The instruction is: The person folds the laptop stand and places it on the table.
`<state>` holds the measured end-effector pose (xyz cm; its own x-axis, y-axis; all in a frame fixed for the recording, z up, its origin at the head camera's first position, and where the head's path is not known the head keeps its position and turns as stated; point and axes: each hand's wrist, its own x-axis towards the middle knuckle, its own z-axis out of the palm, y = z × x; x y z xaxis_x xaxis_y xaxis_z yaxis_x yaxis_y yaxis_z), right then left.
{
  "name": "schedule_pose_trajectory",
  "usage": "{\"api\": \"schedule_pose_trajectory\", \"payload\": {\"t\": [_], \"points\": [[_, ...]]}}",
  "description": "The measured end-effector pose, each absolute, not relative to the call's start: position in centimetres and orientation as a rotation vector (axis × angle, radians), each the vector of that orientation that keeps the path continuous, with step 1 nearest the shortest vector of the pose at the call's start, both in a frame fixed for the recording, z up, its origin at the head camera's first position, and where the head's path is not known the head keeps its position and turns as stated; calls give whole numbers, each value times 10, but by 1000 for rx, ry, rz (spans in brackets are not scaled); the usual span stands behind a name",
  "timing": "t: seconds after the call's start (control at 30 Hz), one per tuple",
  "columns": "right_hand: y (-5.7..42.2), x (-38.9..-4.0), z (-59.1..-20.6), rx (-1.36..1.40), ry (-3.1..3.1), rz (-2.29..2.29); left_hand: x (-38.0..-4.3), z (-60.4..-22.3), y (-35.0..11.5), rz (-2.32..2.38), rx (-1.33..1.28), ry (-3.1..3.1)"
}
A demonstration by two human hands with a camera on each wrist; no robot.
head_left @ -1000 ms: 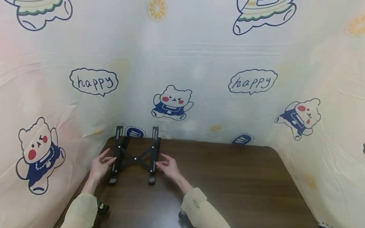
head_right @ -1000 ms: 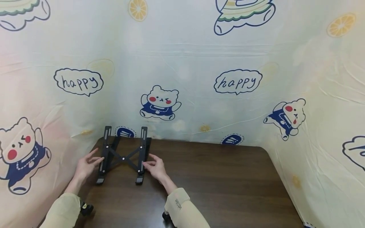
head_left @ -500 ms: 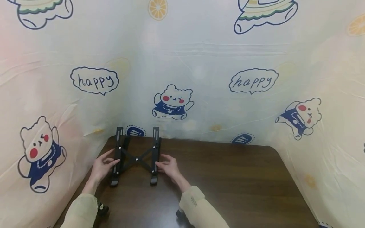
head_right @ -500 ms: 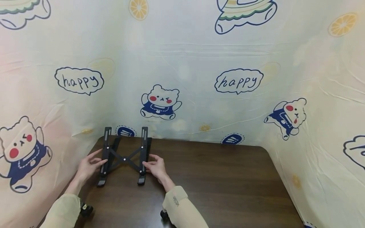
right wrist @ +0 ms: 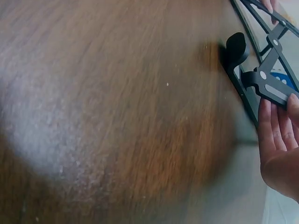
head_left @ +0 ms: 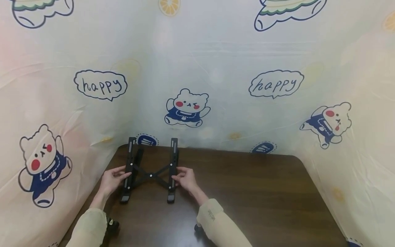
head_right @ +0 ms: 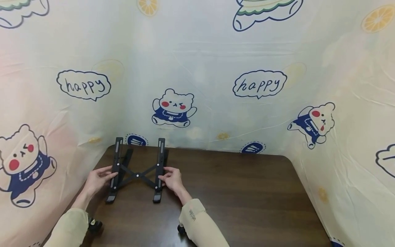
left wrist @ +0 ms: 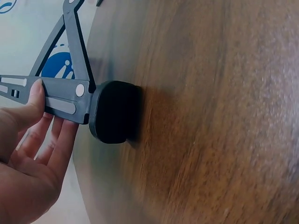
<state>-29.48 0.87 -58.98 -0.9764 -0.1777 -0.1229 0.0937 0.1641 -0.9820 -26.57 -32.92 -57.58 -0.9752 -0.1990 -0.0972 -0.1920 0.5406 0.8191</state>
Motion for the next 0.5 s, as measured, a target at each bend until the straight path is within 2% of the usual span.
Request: {"api": "schedule_pose_trajectory", "payload": {"t": [0.5], "points": [[25,-300,-591,-117,2187,-1865,-268,-569,-316,-1461,348,-2818]]}}
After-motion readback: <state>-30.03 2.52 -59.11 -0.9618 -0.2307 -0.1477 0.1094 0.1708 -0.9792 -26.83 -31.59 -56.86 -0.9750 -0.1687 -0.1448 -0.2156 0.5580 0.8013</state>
